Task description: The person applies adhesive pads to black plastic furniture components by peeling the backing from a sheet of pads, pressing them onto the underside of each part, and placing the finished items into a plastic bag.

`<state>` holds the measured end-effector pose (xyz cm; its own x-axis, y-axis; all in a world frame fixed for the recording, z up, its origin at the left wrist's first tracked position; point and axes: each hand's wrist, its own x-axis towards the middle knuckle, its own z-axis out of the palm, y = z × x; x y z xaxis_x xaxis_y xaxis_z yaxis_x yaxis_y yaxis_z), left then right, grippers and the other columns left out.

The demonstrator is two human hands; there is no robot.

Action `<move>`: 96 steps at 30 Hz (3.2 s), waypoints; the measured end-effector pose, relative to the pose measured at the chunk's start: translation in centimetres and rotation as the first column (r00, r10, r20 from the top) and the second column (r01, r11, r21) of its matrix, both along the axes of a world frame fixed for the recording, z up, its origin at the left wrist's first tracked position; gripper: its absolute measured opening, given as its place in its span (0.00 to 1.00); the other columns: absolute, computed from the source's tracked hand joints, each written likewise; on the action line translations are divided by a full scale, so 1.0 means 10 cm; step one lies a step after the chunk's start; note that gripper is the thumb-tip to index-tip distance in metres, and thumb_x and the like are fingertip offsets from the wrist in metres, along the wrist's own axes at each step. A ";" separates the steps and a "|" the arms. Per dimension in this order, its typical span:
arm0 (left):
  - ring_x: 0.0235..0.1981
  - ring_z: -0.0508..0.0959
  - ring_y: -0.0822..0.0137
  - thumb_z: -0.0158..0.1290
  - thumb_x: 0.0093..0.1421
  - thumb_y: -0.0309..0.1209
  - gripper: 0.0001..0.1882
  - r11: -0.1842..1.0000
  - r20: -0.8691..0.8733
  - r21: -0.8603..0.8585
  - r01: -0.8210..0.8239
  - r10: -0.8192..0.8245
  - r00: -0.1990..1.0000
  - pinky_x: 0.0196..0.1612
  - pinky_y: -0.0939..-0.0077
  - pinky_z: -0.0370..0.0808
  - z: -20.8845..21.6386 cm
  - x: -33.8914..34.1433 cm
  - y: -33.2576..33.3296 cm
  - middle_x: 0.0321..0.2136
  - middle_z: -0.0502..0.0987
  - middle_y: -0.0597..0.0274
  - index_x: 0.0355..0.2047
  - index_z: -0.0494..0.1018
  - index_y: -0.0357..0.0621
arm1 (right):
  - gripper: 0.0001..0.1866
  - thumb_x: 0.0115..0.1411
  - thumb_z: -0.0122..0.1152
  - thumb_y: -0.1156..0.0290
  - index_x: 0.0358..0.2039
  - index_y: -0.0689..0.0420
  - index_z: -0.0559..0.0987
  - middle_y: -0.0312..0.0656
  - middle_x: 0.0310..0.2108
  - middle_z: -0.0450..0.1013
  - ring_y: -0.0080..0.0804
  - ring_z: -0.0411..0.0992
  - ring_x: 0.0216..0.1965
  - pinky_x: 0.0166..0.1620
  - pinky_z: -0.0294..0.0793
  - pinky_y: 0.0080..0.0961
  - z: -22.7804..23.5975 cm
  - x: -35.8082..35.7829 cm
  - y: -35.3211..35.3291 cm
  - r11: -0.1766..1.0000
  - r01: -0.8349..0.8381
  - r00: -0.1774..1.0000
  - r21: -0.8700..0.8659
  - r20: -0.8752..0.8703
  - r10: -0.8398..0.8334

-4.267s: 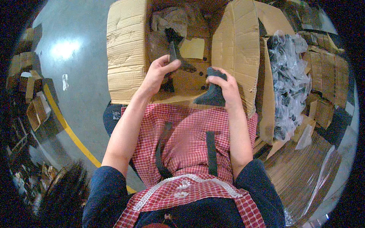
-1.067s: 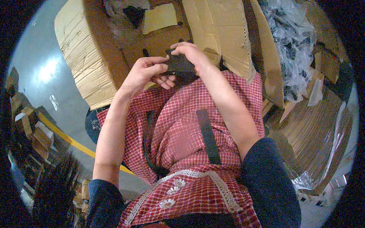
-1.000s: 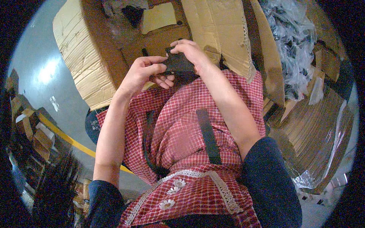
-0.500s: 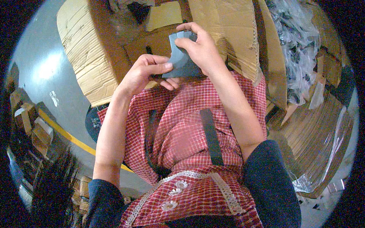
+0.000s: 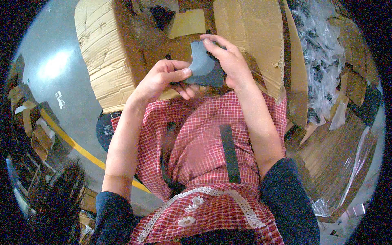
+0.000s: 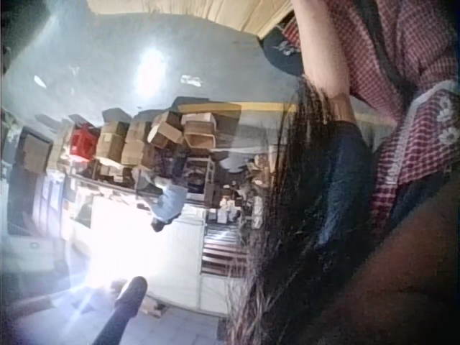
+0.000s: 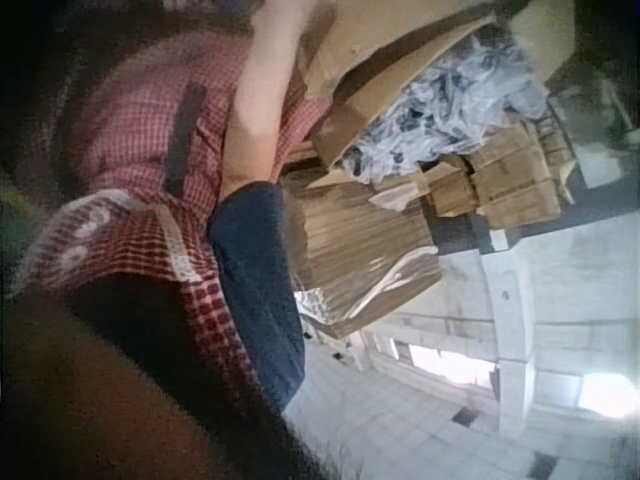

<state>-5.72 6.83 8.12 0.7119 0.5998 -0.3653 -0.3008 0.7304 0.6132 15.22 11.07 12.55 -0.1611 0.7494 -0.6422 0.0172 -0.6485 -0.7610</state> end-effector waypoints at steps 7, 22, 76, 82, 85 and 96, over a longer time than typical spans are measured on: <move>0.26 0.82 0.66 0.48 0.69 0.30 0.13 0.954 -0.305 0.085 -0.287 0.299 0.904 0.30 0.74 0.82 -0.01 -0.24 0.08 0.29 0.80 0.51 0.39 0.74 0.28 | 0.13 0.68 0.55 0.69 0.46 0.66 0.71 0.56 0.46 0.76 0.52 0.78 0.49 0.53 0.81 0.44 -0.15 0.37 0.21 0.906 0.407 0.908 0.119 -0.159 -0.387; 0.29 0.81 0.66 0.47 0.71 0.32 0.12 0.322 -0.130 0.173 -0.931 0.944 0.302 0.33 0.68 0.84 0.03 -0.75 0.19 0.34 0.81 0.54 0.43 0.75 0.35 | 0.19 0.59 0.62 0.73 0.52 0.61 0.77 0.39 0.44 0.79 0.30 0.75 0.46 0.50 0.74 0.26 -2.59 -0.69 0.54 0.882 -0.461 0.757 0.097 0.562 0.334; 0.21 0.79 0.70 0.51 0.68 0.31 0.13 0.854 0.114 -0.081 -0.513 0.519 0.847 0.27 0.74 0.80 0.22 -0.45 0.18 0.32 0.81 0.57 0.47 0.76 0.35 | 0.13 0.69 0.56 0.68 0.47 0.63 0.79 0.32 0.45 0.73 0.23 0.70 0.50 0.57 0.65 0.22 -0.24 -0.06 0.56 0.917 -0.199 0.947 0.346 -0.173 0.271; 0.24 0.79 0.72 0.55 0.66 0.28 0.11 0.887 0.023 0.025 -0.462 0.462 0.887 0.29 0.76 0.81 0.21 -0.39 0.15 0.30 0.80 0.60 0.42 0.78 0.33 | 0.18 0.70 0.55 0.61 0.51 0.63 0.77 0.34 0.48 0.76 0.24 0.71 0.51 0.57 0.68 0.24 -0.07 -0.21 0.51 0.938 -0.196 0.981 0.286 0.059 0.187; 0.25 0.79 0.73 0.54 0.66 0.26 0.11 0.923 0.000 0.069 -0.379 0.380 0.925 0.30 0.76 0.82 0.18 -0.34 0.13 0.29 0.79 0.62 0.43 0.78 0.31 | 0.19 0.69 0.58 0.59 0.51 0.62 0.77 0.35 0.49 0.76 0.24 0.72 0.50 0.56 0.69 0.25 -0.07 -0.24 0.48 0.961 -0.180 0.980 0.210 -0.043 0.193; 0.37 0.83 0.66 0.55 0.67 0.34 0.23 0.947 0.002 0.019 -0.322 0.322 0.947 0.37 0.72 0.83 0.12 -0.17 0.12 0.44 0.79 0.57 0.59 0.67 0.38 | 0.21 0.65 0.64 0.58 0.51 0.59 0.77 0.37 0.42 0.78 0.24 0.76 0.41 0.45 0.77 0.24 -0.18 -0.41 0.42 0.964 -0.218 0.969 0.153 -0.079 0.232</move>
